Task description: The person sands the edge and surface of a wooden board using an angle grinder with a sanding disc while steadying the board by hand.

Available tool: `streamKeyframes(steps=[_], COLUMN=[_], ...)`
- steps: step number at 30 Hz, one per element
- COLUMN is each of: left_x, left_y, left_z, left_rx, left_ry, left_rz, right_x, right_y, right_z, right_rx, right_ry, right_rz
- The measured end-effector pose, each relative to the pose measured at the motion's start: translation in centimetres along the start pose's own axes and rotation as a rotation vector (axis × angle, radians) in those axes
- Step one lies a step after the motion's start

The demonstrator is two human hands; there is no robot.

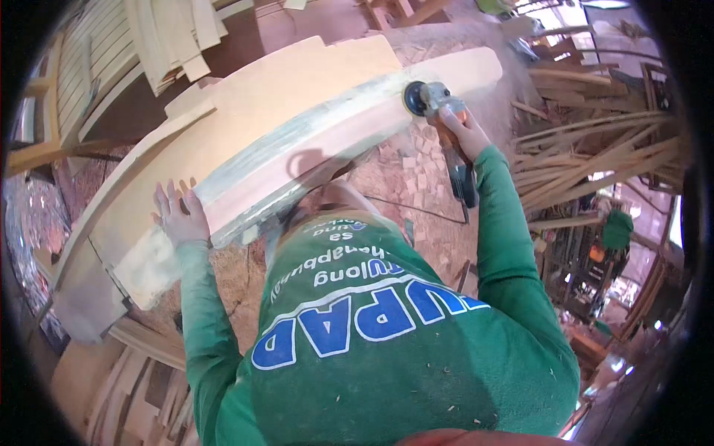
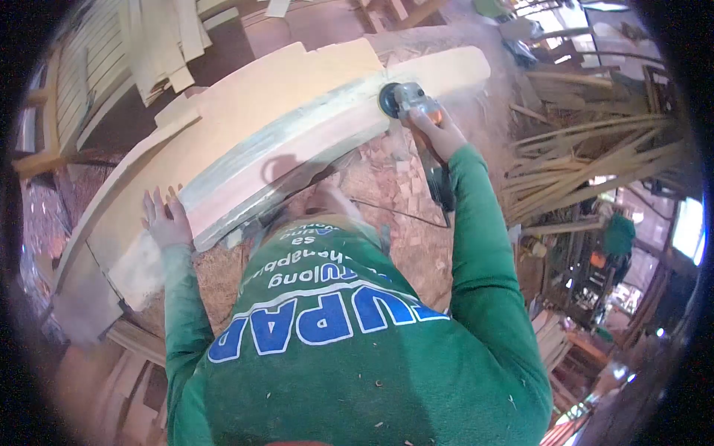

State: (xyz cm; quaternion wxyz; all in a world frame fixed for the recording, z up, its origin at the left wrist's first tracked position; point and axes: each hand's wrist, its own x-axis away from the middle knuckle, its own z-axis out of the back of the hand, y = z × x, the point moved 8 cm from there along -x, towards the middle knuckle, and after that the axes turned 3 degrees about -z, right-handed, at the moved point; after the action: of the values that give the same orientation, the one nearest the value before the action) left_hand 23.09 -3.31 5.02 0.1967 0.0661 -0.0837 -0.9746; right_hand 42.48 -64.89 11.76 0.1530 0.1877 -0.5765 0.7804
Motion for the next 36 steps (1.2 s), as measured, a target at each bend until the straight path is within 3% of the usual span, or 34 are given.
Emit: streamKeyframes(steps=[6, 12, 17, 20, 23, 29, 36], left_x=[0.1, 0.1, 0.4, 0.9, 2.1, 6.4, 11.4], left_y=[-0.5, -0.1, -0.5, -1.2, -5.1, -15.0, -19.5], left_z=[-0.3, 0.1, -0.9, -0.1, 0.9, 4.3, 6.5], left_rx=[0.045, 0.063, 0.057, 0.006, 0.028, -0.028, 0.207], left_ry=[0.033, 0.085, 0.156, 0.091, 0.144, 0.161, 0.215], left_rz=[0.038, 0.011, -0.075, -0.097, -0.05, 0.097, 0.224], right_x=[1.8, 7.8, 10.1, 12.0, 12.7, 16.8, 19.0], right_y=[1.6, -3.4, -2.8, -3.1, -1.9, -3.3, -3.7], right_z=[-3.0, -13.1, -20.2, -24.0, -26.9, -34.9, -42.0], right_rx=[0.186, 0.516, 0.326, 0.336, 0.482, 0.476, 0.581], right_ry=[0.0, -0.064, -0.23, -0.27, -0.237, -0.348, -0.477], right_rz=[0.005, 0.0, 0.021, 0.095, 0.19, 0.106, 0.187])
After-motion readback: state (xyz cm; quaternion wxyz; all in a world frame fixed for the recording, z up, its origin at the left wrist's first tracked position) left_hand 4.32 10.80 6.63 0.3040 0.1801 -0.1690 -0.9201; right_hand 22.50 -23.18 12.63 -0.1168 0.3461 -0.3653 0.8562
